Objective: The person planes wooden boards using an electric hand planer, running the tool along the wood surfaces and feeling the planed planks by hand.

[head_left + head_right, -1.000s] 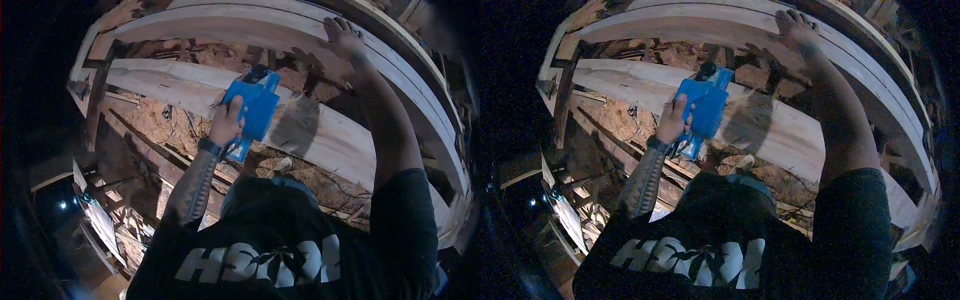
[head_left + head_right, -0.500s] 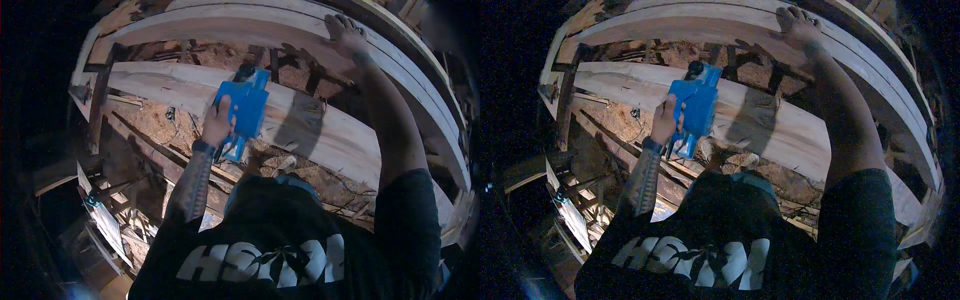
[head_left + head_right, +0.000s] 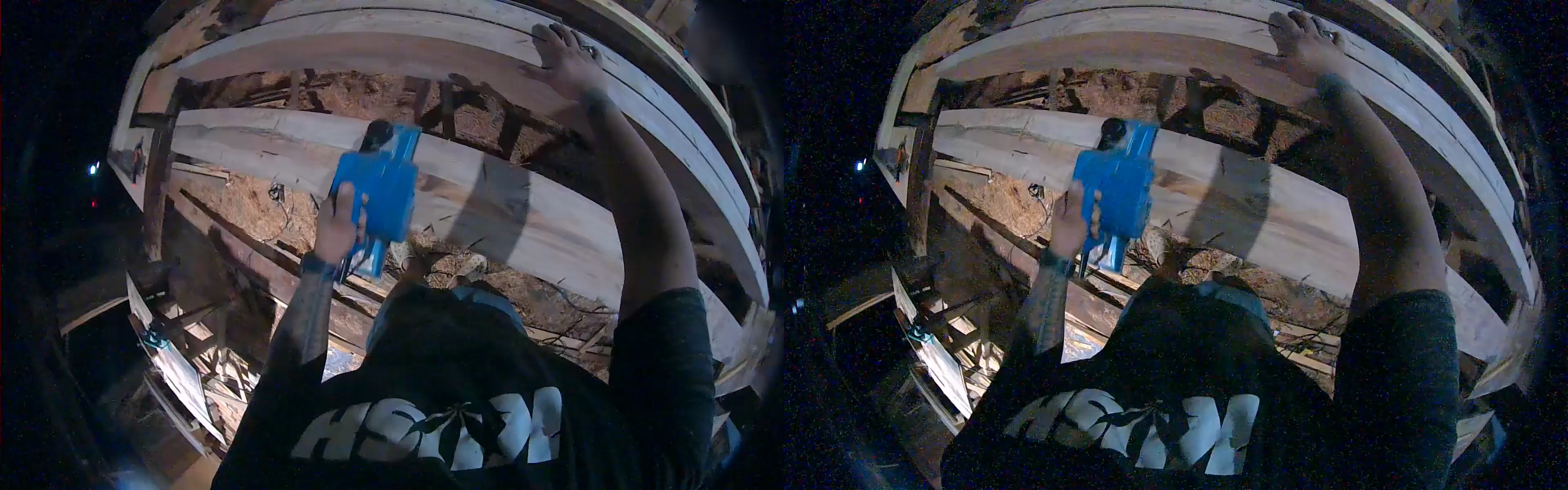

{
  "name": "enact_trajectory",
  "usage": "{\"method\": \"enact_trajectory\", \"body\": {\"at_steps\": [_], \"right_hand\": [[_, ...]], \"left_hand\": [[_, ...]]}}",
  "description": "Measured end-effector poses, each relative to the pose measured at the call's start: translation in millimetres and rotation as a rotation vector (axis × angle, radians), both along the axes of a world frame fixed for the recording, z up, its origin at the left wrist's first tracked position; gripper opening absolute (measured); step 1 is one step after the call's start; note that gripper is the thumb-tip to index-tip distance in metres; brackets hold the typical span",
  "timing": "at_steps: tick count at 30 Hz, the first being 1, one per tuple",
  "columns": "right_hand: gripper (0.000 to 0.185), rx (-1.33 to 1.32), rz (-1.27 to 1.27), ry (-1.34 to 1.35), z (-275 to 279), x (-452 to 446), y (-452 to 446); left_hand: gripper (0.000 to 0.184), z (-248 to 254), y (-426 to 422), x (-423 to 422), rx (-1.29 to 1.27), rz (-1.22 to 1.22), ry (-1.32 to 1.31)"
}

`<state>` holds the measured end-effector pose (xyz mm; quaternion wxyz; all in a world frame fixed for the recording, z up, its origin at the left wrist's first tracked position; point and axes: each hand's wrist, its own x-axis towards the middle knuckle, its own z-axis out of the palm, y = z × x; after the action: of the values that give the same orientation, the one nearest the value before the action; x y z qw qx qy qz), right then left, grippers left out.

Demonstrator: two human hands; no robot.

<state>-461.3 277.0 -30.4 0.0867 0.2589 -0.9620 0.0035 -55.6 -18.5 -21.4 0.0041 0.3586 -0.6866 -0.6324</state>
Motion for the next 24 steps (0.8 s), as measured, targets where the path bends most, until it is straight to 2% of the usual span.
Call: {"method": "enact_trajectory", "body": {"at_steps": [3,6,9,11,14,16,19,22,24], "right_hand": [[0.099,-0.02,0.034,0.043,-9,-5,8],[0.101,-0.014,0.031,0.023,-3,-3,3],[0.102,-0.026,0.05,0.016,-3,-6,2],[0.103,-0.03,0.041,0.023,-11,-14,8],[0.104,0.009,0.001,0.002,-18,-12,5],[0.104,0.042,-0.01,0.004,4,0,-2],[0.105,-0.004,-0.018,-0.028,0,-5,-1],[0.096,-0.027,-0.014,-0.017,6,2,-4],[0.096,-0.041,0.021,0.015,-1,-4,0]], "left_hand": [[0.063,0,-16,-30,-0.042,-0.081,-0.043],[0.063,1,-16,-24,-0.008,-0.11,0.002],[0.053,9,-14,19,0.046,-0.063,-0.021],[0.052,10,-16,48,0.042,0.001,-0.061],[0.053,7,-22,48,0.017,-0.016,-0.073],[0.055,2,-24,21,0.034,-0.04,-0.006],[0.06,-4,-42,-26,-0.013,-0.11,0.013],[0.062,-1,-43,-33,-0.031,-0.104,-0.027],[0.063,6,-41,-25,-0.026,-0.107,-0.008]]}}
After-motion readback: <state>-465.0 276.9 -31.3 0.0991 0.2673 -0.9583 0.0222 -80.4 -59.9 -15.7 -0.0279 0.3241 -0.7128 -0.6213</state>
